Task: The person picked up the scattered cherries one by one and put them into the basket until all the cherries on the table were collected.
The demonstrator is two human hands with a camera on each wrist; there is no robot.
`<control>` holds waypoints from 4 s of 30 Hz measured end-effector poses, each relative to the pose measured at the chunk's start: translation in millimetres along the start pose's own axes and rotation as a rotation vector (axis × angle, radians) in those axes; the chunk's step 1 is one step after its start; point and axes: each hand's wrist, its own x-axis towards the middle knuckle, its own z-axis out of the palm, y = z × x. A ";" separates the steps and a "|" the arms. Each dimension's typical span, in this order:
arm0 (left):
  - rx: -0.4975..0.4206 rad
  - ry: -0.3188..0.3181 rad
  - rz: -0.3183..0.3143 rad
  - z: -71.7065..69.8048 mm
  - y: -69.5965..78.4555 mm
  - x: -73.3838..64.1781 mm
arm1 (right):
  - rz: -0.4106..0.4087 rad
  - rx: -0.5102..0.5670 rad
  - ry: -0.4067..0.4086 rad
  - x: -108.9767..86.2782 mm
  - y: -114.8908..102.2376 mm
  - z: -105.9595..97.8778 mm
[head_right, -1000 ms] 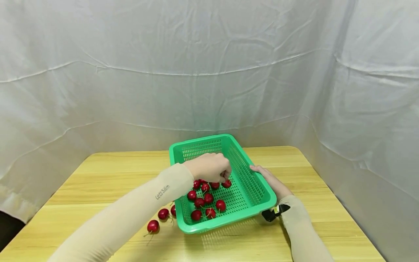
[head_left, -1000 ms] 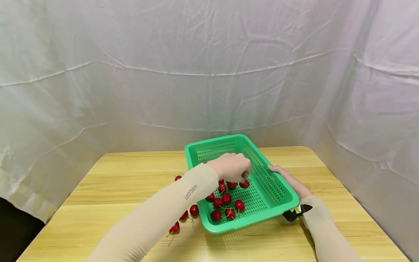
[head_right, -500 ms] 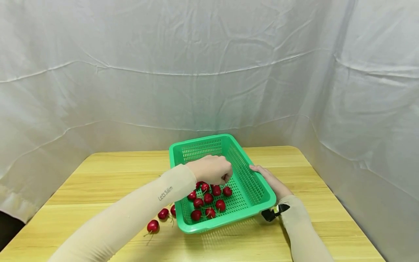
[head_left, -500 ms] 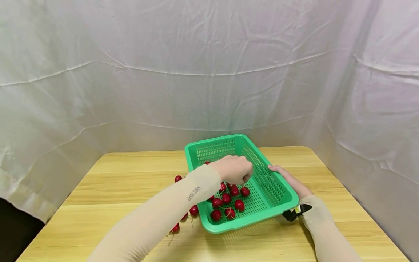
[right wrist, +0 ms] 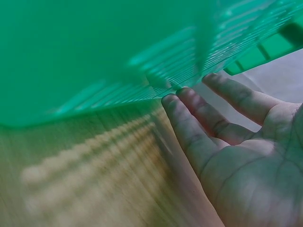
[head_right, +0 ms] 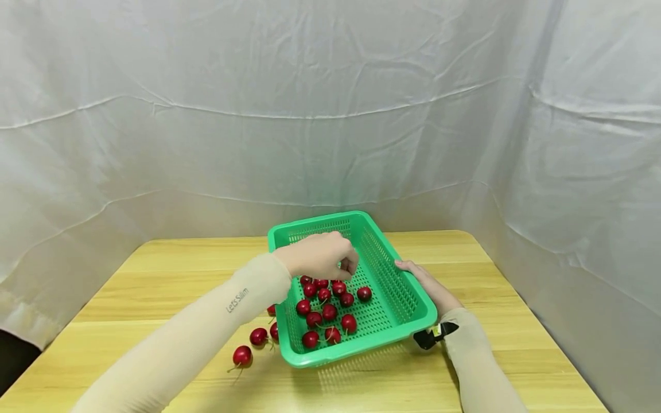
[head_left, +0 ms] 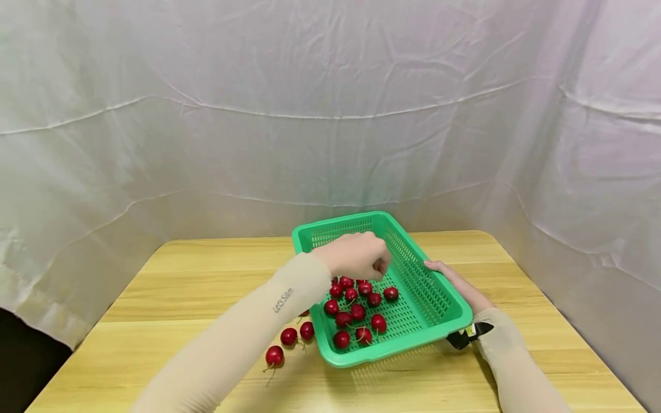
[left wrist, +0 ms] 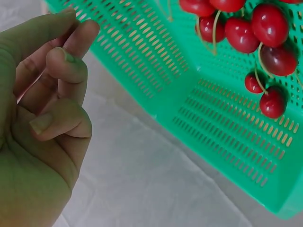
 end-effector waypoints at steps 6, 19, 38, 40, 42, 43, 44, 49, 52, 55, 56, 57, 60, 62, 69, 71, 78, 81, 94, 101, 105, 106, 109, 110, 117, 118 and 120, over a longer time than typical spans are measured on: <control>-0.087 0.109 -0.018 -12.4 -17.7 -19.9 | 0.013 0.015 0.026 -0.6 0.3 -2.1; -0.243 0.391 -0.206 -11.3 -57.6 -80.2 | 0.015 0.026 0.001 -4.5 0.5 -2.3; -0.318 0.444 -0.504 43.2 -98.1 -150.2 | -0.001 0.012 -0.002 -9.2 -1.7 -4.2; -0.314 0.423 -0.528 48.9 -99.7 -152.4 | 0.005 0.023 -0.003 -10.0 -2.1 -3.9; -0.309 0.406 -0.546 54.0 -101.1 -153.8 | 0.012 0.040 -0.007 -11.6 -2.4 -3.2; -0.303 0.399 -0.553 56.8 -102.1 -154.2 | 0.015 0.050 -0.014 -12.8 -2.9 -2.5; -0.302 0.389 -0.565 59.5 -102.8 -154.8 | 0.019 0.060 -0.021 -13.7 -3.3 -2.0; -0.282 0.363 -0.620 71.5 -105.4 -157.5 | 0.016 0.058 -0.023 -12.5 -3.4 -2.3; -0.280 0.344 -0.666 77.8 -105.7 -159.6 | 0.009 0.023 0.006 -9.7 -2.9 -3.7; -0.271 0.318 -0.710 82.7 -105.7 -161.2 | 0.006 0.000 0.020 -8.3 -2.7 -3.8; -0.267 0.306 -0.722 84.0 -105.6 -161.5 | 0.007 -0.001 0.024 -8.1 -2.6 -3.7; -0.257 0.295 -0.731 85.1 -105.4 -161.6 | 0.008 -0.002 0.024 -7.8 -2.6 -3.5; -0.221 0.266 -0.743 87.8 -104.4 -160.8 | 0.008 -0.002 0.027 -7.4 -2.6 -3.2; -0.203 0.254 -0.750 89.3 -103.6 -159.5 | 0.009 -0.001 0.028 -7.5 -2.7 -2.9; -0.171 0.233 -0.763 96.2 -103.8 -152.3 | 0.010 0.011 0.010 -8.4 -2.7 -2.2; -0.170 0.230 -0.768 97.5 -104.3 -150.3 | 0.011 0.011 0.009 -8.5 -2.6 -2.0; -0.182 0.241 -0.753 98.4 -106.1 -144.6 | 0.009 0.007 0.003 -8.5 -2.5 -2.3; -0.186 0.239 -0.757 98.2 -106.7 -143.2 | 0.013 0.012 0.004 -8.1 -2.3 -2.8; -0.179 0.222 -0.741 100.0 -110.1 -139.7 | 0.031 0.057 -0.038 -9.7 -0.9 -2.7; -0.181 0.245 -0.728 99.8 -111.7 -143.3 | 0.009 0.020 -0.013 -8.9 -2.3 -3.6; -0.178 0.257 -0.728 97.2 -110.9 -144.9 | 0.005 0.020 -0.016 -9.1 -2.2 -4.3; -0.180 0.259 -0.731 96.5 -110.6 -145.3 | 0.004 0.020 -0.016 -9.2 -2.3 -4.2; -0.192 0.261 -0.737 93.1 -109.7 -146.2 | 0.000 0.021 -0.018 -9.2 -2.4 -3.9; -0.199 0.259 -0.744 92.0 -109.6 -146.7 | -0.001 0.022 -0.020 -9.3 -2.5 -3.6; -0.224 0.289 -0.746 84.5 -112.5 -150.0 | 0.013 0.028 -0.015 -10.5 -3.2 -2.1; -0.223 0.299 -0.741 83.1 -113.1 -150.6 | 0.018 0.029 -0.013 -10.8 -3.2 -2.1; -0.223 0.318 -0.730 79.5 -114.3 -151.8 | 0.030 0.041 -0.009 -11.1 -2.9 -2.3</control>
